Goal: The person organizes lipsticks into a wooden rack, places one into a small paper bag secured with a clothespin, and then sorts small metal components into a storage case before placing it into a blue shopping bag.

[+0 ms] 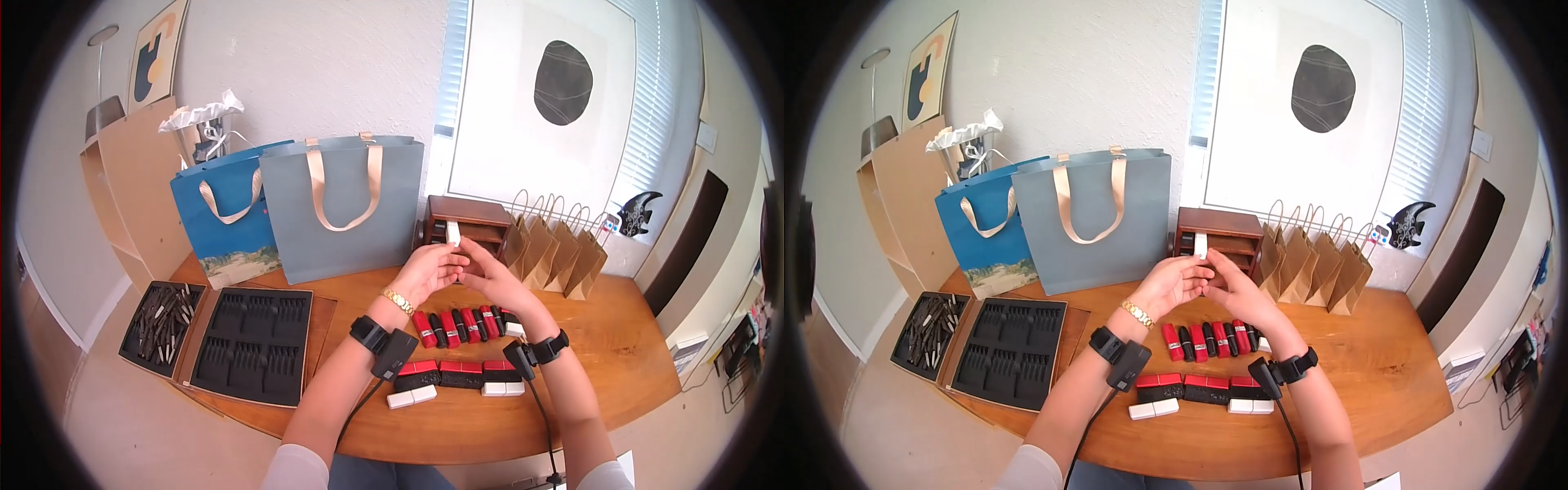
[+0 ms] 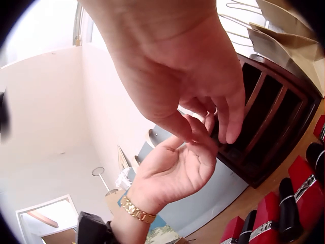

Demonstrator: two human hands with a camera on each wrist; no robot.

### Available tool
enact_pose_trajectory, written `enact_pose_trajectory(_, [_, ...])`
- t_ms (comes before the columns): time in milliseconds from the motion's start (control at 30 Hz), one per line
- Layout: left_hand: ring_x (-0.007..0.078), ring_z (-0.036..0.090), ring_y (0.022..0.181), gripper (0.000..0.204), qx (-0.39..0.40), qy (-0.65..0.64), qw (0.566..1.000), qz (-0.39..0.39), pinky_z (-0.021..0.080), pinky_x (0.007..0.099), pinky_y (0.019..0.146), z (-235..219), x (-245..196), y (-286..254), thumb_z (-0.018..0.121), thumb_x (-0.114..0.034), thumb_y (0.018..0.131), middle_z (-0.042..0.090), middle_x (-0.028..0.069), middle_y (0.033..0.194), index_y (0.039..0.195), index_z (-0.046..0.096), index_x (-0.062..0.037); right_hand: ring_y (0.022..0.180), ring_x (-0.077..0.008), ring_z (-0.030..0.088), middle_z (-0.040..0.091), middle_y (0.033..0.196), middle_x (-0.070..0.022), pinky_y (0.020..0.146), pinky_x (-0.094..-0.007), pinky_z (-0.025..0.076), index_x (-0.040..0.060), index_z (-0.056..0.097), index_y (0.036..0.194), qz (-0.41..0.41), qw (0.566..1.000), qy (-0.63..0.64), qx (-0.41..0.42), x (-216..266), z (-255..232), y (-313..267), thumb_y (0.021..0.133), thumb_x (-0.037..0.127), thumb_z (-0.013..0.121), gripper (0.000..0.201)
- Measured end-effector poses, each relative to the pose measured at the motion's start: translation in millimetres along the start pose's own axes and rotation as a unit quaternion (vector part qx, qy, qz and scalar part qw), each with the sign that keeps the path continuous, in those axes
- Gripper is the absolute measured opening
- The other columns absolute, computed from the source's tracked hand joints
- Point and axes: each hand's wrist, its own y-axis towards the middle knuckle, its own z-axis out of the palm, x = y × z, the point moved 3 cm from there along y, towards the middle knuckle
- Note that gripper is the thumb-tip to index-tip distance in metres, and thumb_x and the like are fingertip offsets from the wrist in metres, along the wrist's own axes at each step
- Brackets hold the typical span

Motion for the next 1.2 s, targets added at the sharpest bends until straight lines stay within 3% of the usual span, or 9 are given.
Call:
enact_pose_trajectory(267, [0.0123,0.061,0.081,0.016,-0.037,-0.037,0.998,-0.019,0.051,0.0265,0.071,-7,0,5,0.058,-0.019,0.099,0.068,0.0033,0.092,0.108,0.062,-0.0072,0.106,-0.0176,0.060,0.056,0.130,-0.0114,0.087,-0.0300,0.051,0.0021,0.027,0.155,0.072,0.996,0.043,0.034,-12,1,28,0.087,-0.001,0.060,0.076])
enact_pose_trajectory(367, [0.0125,0.061,0.081,0.014,-0.065,-0.022,0.998,-0.005,0.051,0.0273,0.071,-9,-4,3,0.061,-0.019,0.098,0.067,0.0033,0.091,0.106,0.062,-0.0079,0.096,-0.0166,0.062,0.060,0.118,-0.0087,0.082,-0.0284,0.052,0.0020,0.028,0.155,0.038,0.998,-0.036,-0.034,-4,5,33,0.084,0.001,0.061,0.078])
enact_pose_trajectory(533, [0.0123,0.061,0.079,0.013,-0.076,-0.010,0.997,0.032,0.051,0.0276,0.071,-12,-13,1,0.061,-0.018,0.097,0.065,0.0030,0.089,0.107,0.061,-0.0087,0.074,-0.0126,0.060,0.059,0.092,-0.0062,0.062,-0.0256,0.053,0.0034,0.027,0.155,0.101,0.990,0.091,-0.033,3,6,41,0.079,0.003,0.065,0.086])
enact_pose_trajectory(600, [0.0123,0.061,0.078,0.013,-0.078,-0.015,0.996,0.034,0.051,0.0276,0.071,-12,-15,-1,0.060,-0.017,0.097,0.064,0.0028,0.088,0.108,0.061,-0.0091,0.072,-0.0123,0.060,0.060,0.090,-0.0056,0.062,-0.0257,0.053,0.0039,0.024,0.156,0.111,0.988,0.102,-0.031,-4,4,46,0.080,0.003,0.064,0.087])
enact_pose_trajectory(767, [0.0135,0.059,0.095,0.023,-0.251,0.072,0.952,0.162,0.050,0.0286,0.077,-22,-24,-2,0.056,-0.007,0.093,0.063,0.0058,0.102,0.115,0.060,-0.0067,0.072,-0.0108,0.059,0.062,0.091,-0.0037,0.065,-0.0252,0.053,0.0075,0.025,0.157,0.133,0.986,0.098,-0.030,-3,4,49,0.085,0.004,0.061,0.081])
enact_pose_trajectory(800, [0.0188,0.057,0.114,0.039,-0.254,0.086,0.948,0.169,0.048,0.0325,0.091,-19,-29,-6,0.051,-0.002,0.092,0.060,0.0129,0.125,0.130,0.056,-0.0019,0.072,-0.0110,0.059,0.063,0.092,-0.0043,0.065,-0.0254,0.053,0.0069,0.024,0.157,0.135,0.986,0.098,-0.030,-4,4,49,0.085,0.004,0.061,0.081])
enact_pose_trajectory(900, [0.0231,0.059,0.115,0.050,-0.233,0.115,0.941,0.218,0.047,0.0301,0.094,-31,-19,11,0.050,0.002,0.087,0.059,0.0177,0.133,0.137,0.052,0.0046,0.072,-0.0114,0.060,0.064,0.094,-0.0052,0.065,-0.0257,0.053,0.0058,0.022,0.157,0.139,0.985,0.099,-0.029,-2,6,48,0.085,0.004,0.062,0.082])
enact_pose_trajectory(1067, [0.0251,0.055,0.124,0.054,-0.206,0.140,0.950,0.186,0.042,0.0320,0.102,-36,-16,17,0.049,0.004,0.086,0.056,0.0195,0.138,0.140,0.049,0.0066,0.075,-0.0126,0.062,0.066,0.098,-0.0074,0.067,-0.0261,0.054,0.0042,0.021,0.157,0.137,0.984,0.097,-0.061,-1,7,29,0.086,0.005,0.063,0.081])
enact_pose_trajectory(1200, [0.0227,0.048,0.128,0.046,-0.202,0.159,0.956,0.141,0.040,0.0396,0.104,-24,-28,-3,0.050,-0.003,0.092,0.053,0.0114,0.139,0.138,0.052,-0.0033,0.077,-0.0138,0.065,0.068,0.097,-0.0084,0.068,-0.0285,0.054,0.0002,0.050,0.138,0.057,0.997,-0.052,0.004,16,16,-10,0.087,0.010,0.069,0.055])
